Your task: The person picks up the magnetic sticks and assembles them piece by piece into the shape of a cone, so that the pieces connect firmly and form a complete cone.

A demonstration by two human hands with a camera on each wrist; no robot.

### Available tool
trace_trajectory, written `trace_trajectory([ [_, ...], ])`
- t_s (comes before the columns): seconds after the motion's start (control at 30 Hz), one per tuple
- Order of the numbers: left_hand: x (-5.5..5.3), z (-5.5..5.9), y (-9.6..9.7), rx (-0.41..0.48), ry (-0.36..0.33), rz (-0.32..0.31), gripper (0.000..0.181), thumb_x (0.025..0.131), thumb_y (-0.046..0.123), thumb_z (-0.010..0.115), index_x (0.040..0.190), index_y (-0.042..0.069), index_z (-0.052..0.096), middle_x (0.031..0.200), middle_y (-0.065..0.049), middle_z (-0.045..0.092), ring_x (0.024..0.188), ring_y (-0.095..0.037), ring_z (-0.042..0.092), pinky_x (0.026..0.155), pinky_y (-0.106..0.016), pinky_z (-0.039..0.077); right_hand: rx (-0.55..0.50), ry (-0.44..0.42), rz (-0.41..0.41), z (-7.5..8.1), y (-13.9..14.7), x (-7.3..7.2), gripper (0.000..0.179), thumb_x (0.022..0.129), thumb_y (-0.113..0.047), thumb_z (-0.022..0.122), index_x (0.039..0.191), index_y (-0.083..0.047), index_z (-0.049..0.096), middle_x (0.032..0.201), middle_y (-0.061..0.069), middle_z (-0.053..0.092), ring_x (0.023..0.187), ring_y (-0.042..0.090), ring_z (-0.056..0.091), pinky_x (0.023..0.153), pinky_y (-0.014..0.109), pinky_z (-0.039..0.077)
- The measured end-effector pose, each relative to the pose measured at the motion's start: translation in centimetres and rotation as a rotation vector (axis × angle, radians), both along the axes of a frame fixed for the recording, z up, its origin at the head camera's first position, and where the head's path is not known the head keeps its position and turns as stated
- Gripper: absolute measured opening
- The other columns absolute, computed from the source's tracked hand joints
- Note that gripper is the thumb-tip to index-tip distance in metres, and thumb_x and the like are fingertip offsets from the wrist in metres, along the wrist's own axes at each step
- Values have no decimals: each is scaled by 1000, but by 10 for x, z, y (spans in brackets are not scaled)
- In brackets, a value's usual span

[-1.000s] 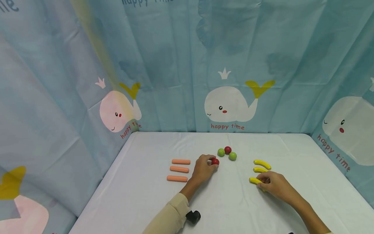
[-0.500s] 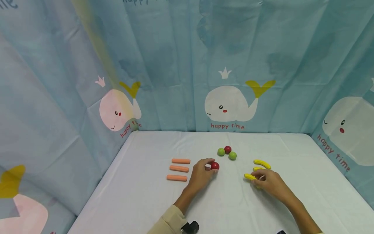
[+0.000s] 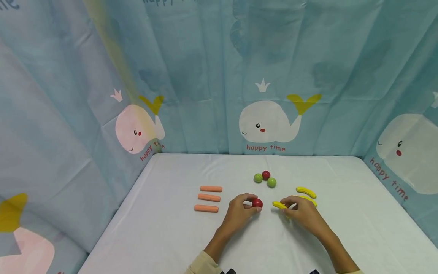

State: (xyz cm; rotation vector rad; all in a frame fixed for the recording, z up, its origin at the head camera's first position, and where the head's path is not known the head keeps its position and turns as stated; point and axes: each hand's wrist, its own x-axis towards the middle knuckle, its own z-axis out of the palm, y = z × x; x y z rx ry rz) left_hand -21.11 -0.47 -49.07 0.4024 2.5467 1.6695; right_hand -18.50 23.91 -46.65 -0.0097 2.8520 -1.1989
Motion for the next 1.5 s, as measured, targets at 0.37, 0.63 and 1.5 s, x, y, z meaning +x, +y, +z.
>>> trace_trajectory([
  [0.37,2,-5,9,61,-12,-1,38,91,14,85,128,9,74,118,2,74,94,-7,68,79,-21,56,-27,5,-13,0,-11,0,28,91,-9,82,119,-9,77,101,1,73,84,17,65,72,31,55],
  [0.63,3,-7,10,52,-22,0,37,91,14,85,126,9,75,118,3,74,95,-6,68,79,-22,57,-37,16,-1,-4,-12,1,29,88,-6,83,116,-9,79,95,-1,73,81,16,66,69,29,53],
  [1.5,1,-13,9,17,-15,-62,37,89,11,86,125,9,77,119,0,75,92,-3,69,83,-20,57,-82,-83,61,-10,-17,3,31,87,-11,84,116,-9,76,85,0,66,71,17,64,60,30,55],
])
